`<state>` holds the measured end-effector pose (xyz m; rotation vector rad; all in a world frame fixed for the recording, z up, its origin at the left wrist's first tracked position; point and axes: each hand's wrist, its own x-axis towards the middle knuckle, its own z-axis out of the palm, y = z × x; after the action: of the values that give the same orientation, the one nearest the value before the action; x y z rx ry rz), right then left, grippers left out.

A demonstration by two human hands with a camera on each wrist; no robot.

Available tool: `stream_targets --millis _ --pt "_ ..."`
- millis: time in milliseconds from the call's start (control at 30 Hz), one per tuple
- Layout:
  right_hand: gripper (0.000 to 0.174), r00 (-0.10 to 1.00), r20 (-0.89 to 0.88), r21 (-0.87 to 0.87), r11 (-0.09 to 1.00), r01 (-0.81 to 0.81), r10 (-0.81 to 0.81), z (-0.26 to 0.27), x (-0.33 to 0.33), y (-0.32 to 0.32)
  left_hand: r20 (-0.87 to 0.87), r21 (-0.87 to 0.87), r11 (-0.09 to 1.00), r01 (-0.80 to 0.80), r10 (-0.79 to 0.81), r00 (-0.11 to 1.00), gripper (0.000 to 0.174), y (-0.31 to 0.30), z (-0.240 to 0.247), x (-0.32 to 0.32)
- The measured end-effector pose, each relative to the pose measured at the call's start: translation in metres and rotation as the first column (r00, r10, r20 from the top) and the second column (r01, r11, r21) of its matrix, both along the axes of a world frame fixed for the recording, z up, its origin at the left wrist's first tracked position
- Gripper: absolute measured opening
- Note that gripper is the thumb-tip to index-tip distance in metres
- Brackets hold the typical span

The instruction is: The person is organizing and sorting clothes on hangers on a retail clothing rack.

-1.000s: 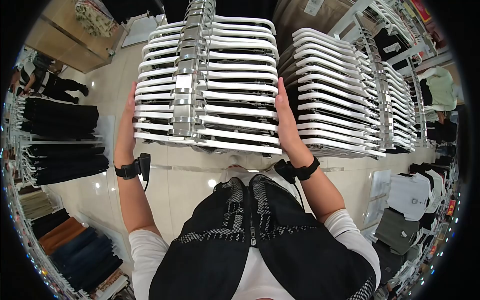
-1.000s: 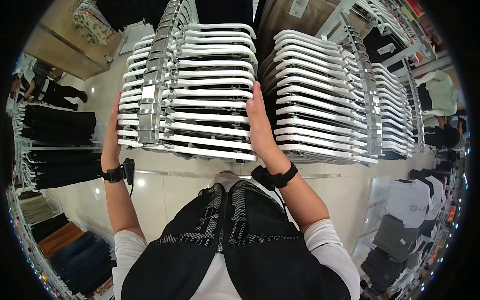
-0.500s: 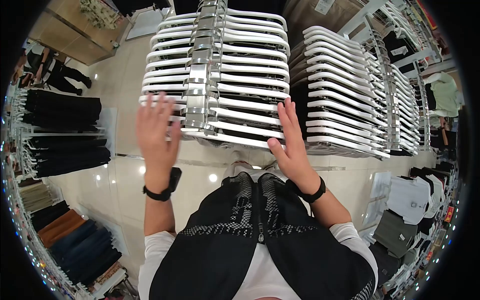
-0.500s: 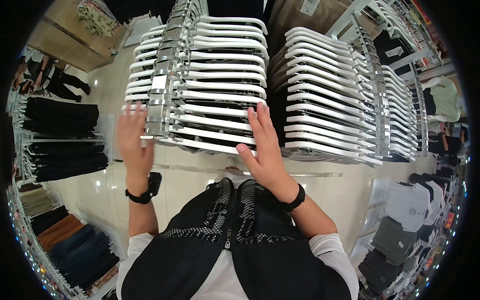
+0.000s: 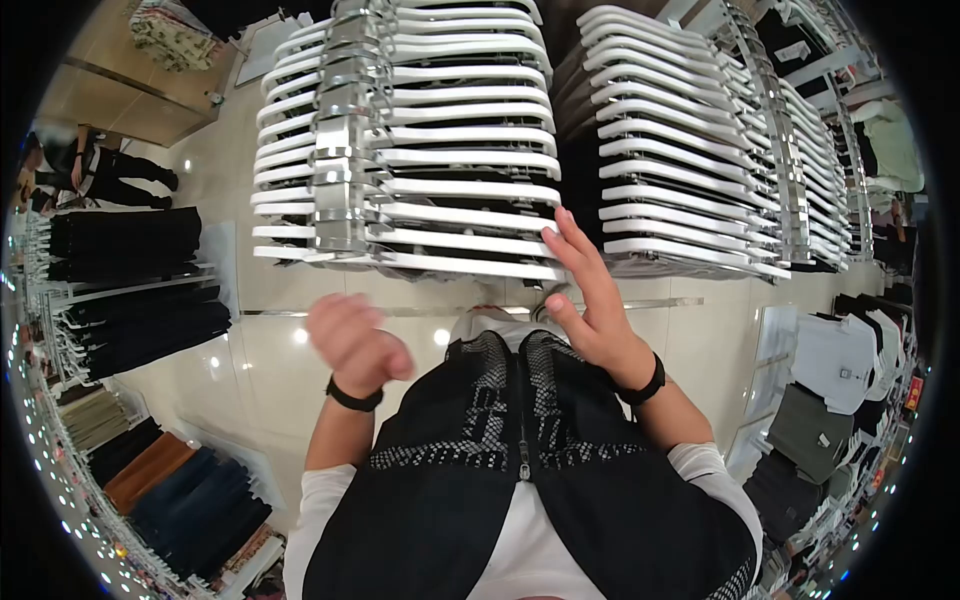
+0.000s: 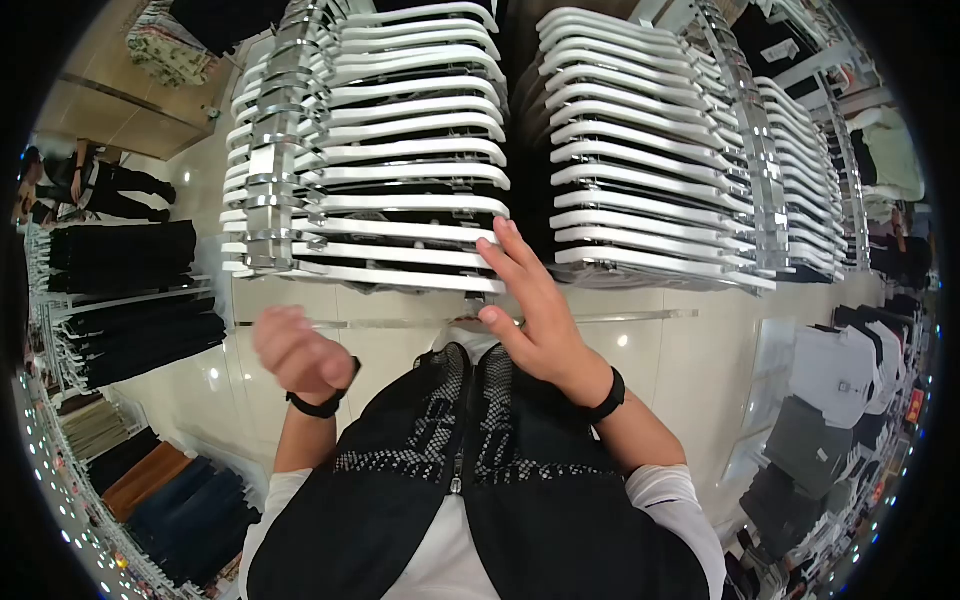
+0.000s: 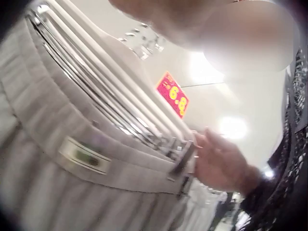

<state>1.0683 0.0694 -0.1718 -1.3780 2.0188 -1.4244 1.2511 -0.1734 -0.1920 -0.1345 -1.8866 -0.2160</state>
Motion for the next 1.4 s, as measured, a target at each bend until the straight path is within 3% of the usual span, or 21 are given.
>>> stream_targets --millis 67,133,200,300,467,600,833,967,1133,1400 --pt "0.06 0.999 0.042 0.022 1.0 -0.011 0.01 -0.002 -0.003 0.009 0.278 0.028 0.985 0.168 -0.169 0.945 0.018 0.028 0.025 -0.01" --pt "0.059 0.996 0.079 0.029 0.999 -0.038 0.036 -0.005 -0.007 0.016 0.482 0.006 0.992 0.126 -0.114 0.869 0.018 0.049 0.049 -0.04" --pt "0.059 0.993 0.104 0.045 0.997 -0.068 0.063 -0.006 -0.012 0.025 0.649 0.045 0.999 -0.004 -0.026 0.76 0.042 0.062 0.059 -0.069" --pt "0.052 0.981 0.166 0.052 0.992 -0.115 0.105 -0.003 -0.02 0.036 0.797 0.024 0.99 -0.137 0.064 0.601 0.056 0.071 0.053 -0.086" --pt "0.042 0.957 0.207 0.103 0.969 -0.226 0.201 -0.025 -0.036 0.06 0.81 0.061 0.983 -0.175 0.054 0.584 0.06 0.079 0.047 -0.082" --pt "0.044 0.9 0.177 0.229 0.872 -0.432 0.399 -0.024 -0.057 0.07 0.802 0.014 0.963 -0.27 0.151 0.578 0.061 0.091 0.04 -0.083" --pt "0.044 0.809 0.234 0.277 0.761 -0.587 0.539 -0.029 -0.09 0.093 0.743 0.034 0.866 -0.499 0.312 0.592 0.056 0.123 0.028 -0.094" --pt "0.043 0.761 0.322 0.231 0.733 -0.64 0.564 -0.036 -0.109 0.102 0.726 0.021 0.841 -0.541 0.359 0.586 0.052 0.127 0.023 -0.094" --pt "0.041 0.731 0.368 0.233 0.704 -0.671 0.575 -0.047 -0.114 0.111 0.757 0.013 0.786 -0.618 0.396 0.52 0.064 0.153 0.024 -0.085" --pt "0.038 0.738 0.399 0.078 0.782 -0.618 0.544 -0.027 -0.108 0.098 0.725 0.108 0.784 -0.612 0.359 0.587 0.061 0.175 0.02 -0.07"
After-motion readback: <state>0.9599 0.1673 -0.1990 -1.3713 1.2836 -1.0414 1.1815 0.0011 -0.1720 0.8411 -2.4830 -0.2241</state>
